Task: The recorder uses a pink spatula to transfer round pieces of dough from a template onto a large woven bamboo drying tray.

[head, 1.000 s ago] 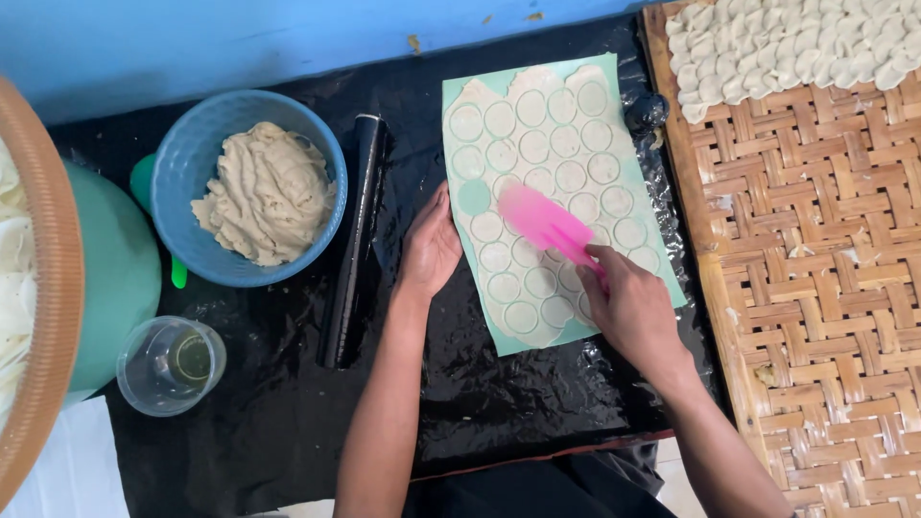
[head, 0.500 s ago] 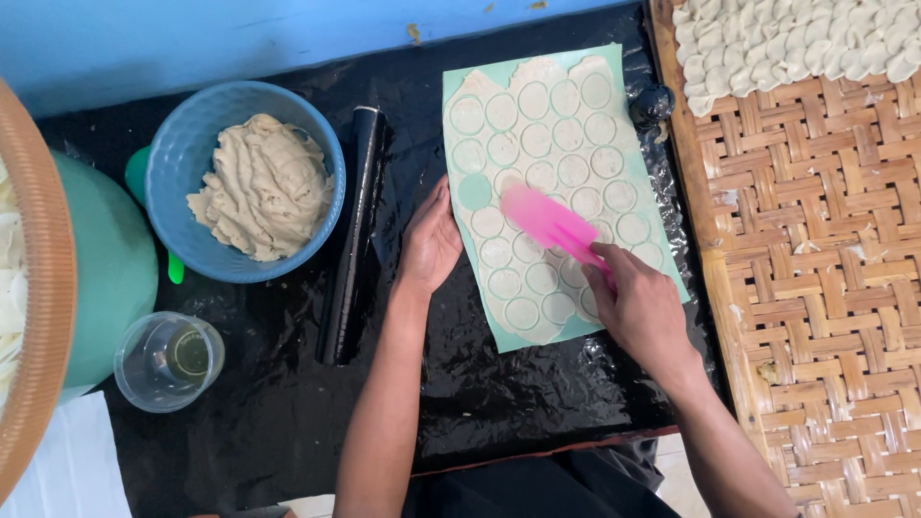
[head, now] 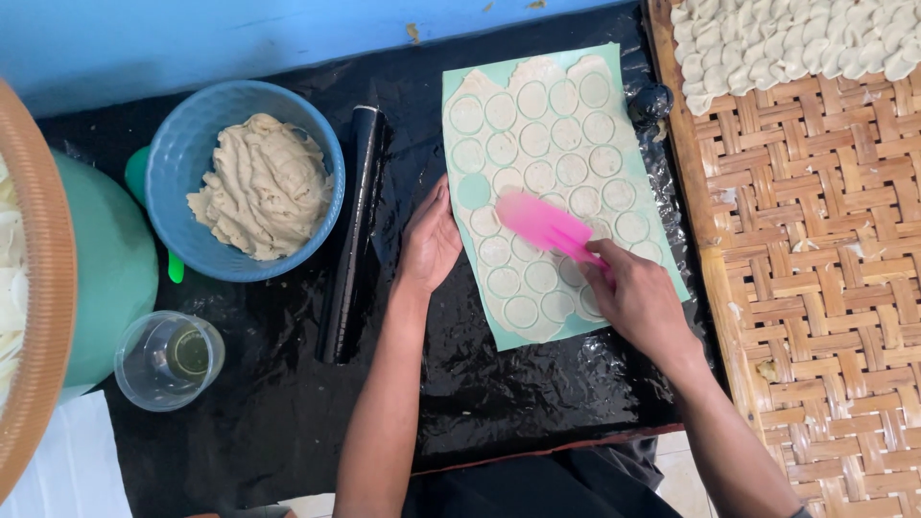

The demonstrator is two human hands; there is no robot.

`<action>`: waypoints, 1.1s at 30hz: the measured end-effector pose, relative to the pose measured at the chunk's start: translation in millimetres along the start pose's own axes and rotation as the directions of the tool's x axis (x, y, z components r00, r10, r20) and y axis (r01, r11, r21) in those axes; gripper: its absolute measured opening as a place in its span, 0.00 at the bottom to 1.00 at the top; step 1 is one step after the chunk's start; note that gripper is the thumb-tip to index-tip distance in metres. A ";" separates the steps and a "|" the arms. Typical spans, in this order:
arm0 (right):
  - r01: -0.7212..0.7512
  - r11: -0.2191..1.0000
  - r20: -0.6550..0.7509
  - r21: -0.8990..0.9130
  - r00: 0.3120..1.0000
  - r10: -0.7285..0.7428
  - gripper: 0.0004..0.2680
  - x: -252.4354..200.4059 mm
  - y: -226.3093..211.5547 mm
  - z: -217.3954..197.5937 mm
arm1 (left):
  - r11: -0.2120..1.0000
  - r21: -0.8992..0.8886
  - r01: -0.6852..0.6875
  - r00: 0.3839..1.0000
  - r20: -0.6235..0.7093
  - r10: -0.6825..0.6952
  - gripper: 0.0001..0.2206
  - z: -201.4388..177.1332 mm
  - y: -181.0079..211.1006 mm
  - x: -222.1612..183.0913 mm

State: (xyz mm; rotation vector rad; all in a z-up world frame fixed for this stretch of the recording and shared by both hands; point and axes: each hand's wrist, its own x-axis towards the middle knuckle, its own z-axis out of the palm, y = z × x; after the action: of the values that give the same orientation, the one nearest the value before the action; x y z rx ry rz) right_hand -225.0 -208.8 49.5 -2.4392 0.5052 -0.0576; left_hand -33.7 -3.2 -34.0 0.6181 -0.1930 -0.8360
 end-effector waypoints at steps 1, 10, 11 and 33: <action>0.000 1.000 0.000 0.000 1.000 0.000 0.10 1.0 3.4 1.2 | 1.000 0.001 0.000 1.000 0.000 0.000 0.26 1.1 0.6 -1.0; -0.080 0.986 0.105 0.146 0.992 0.065 0.11 7.7 12.6 4.6 | 1.000 0.000 -0.006 1.000 0.009 0.006 0.26 -1.3 -0.4 -0.3; -0.117 0.976 0.147 0.183 0.985 0.091 0.10 8.3 13.6 5.7 | 1.000 0.000 -0.012 1.000 0.010 0.012 0.26 -3.1 -1.3 -0.2; -0.253 0.807 -0.115 0.534 0.924 0.366 0.08 5.8 140.9 -46.9 | 1.000 -0.011 -0.011 1.000 -0.024 0.011 0.23 -3.2 -1.4 0.5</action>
State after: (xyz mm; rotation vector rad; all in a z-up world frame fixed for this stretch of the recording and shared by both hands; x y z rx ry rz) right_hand -275.6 -340.1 1.6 -1.8095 0.8633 -0.2819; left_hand -32.9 -2.9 -37.4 0.6153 -0.1697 -0.8186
